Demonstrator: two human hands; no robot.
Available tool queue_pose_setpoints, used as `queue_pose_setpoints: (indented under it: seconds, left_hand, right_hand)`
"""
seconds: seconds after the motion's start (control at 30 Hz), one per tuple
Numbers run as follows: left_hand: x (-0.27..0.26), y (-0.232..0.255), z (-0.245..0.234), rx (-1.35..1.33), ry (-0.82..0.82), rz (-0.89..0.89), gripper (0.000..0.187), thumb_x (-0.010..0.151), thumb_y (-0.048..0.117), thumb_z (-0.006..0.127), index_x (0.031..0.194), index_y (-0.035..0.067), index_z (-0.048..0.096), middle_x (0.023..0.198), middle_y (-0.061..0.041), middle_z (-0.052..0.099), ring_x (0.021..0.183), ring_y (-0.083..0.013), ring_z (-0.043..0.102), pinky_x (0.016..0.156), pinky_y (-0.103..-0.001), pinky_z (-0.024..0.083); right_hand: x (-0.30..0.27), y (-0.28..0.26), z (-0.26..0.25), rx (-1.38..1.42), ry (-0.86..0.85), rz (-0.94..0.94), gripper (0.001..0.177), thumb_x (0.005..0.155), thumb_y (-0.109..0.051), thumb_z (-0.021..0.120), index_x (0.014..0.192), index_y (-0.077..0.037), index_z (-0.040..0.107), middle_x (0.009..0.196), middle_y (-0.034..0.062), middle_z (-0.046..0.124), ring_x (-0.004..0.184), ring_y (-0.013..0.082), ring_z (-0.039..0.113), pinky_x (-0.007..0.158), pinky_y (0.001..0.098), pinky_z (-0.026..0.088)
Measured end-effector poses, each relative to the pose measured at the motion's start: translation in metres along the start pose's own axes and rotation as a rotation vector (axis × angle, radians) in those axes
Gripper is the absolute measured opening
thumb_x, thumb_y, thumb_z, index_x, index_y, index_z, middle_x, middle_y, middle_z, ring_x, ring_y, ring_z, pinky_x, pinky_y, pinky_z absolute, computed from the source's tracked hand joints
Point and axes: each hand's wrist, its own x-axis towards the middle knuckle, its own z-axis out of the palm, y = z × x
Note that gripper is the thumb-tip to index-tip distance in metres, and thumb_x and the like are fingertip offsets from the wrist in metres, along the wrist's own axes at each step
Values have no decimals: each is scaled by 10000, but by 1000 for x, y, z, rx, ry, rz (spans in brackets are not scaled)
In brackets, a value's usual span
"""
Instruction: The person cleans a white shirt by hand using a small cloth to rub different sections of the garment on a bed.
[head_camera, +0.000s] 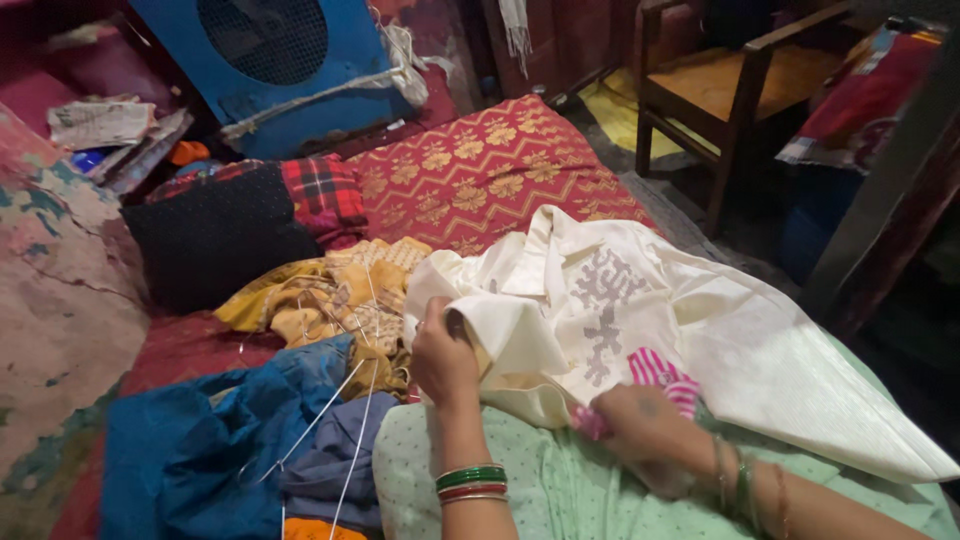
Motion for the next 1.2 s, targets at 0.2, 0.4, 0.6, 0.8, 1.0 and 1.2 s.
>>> queue_pose_setpoints:
  seconds: [0.2,0.4,0.6,0.8,1.0,1.2]
  left_hand:
    - [14,71,-52,-41,158,296,205,884,275,703,1066,182,726,957,-157,746,879,-421,696,694,-527,545]
    - [-4,133,-124,123,23,363,191,873,196,672,1034,198,775,885,-180,734,889,-398,699,747,-511,551]
    - [-43,112,-103,538,-925,709,274,729,262,801,951,101,805,920,-137,763,910,-308,738,821,-421,576]
    - [-25,121,-63,101,-1200,724,561,651,443,909,1045,63,790,934,-95,806,824,-204,778,769,-331,600]
    - [54,84,91,-37,-1175,164,539,825,355,768,1238,20,678,1084,-148,764,819,-245,790,669,-413,695]
    - [23,-91,242,98,-1026,-269,701,806,549,802,1060,-95,688,1005,-208,722,835,-313,694,670,-469,569]
  right_hand:
    - [9,26,-112,231,254,-188,389,735,-143,770,1120,-197,795,743,69,768,604,158,664,607,351,544]
    - [-82,29,-219,290,-51,-463,335,687,-96,745,1004,-110,853,615,40,694,513,83,536,460,282,457]
    - [-100,21,-195,108,-690,-520,196,855,-204,829,870,-29,742,672,62,663,595,97,539,576,309,479]
    - [-30,36,-197,124,-379,-227,238,754,-234,798,957,-111,790,657,49,747,604,110,670,585,327,537]
    - [82,58,-85,169,-91,176,256,865,-302,742,966,-74,802,791,112,784,716,212,746,686,372,590]
    - [85,96,30,-11,-253,-63,304,816,-314,735,922,-35,792,845,187,726,757,325,711,749,438,561]
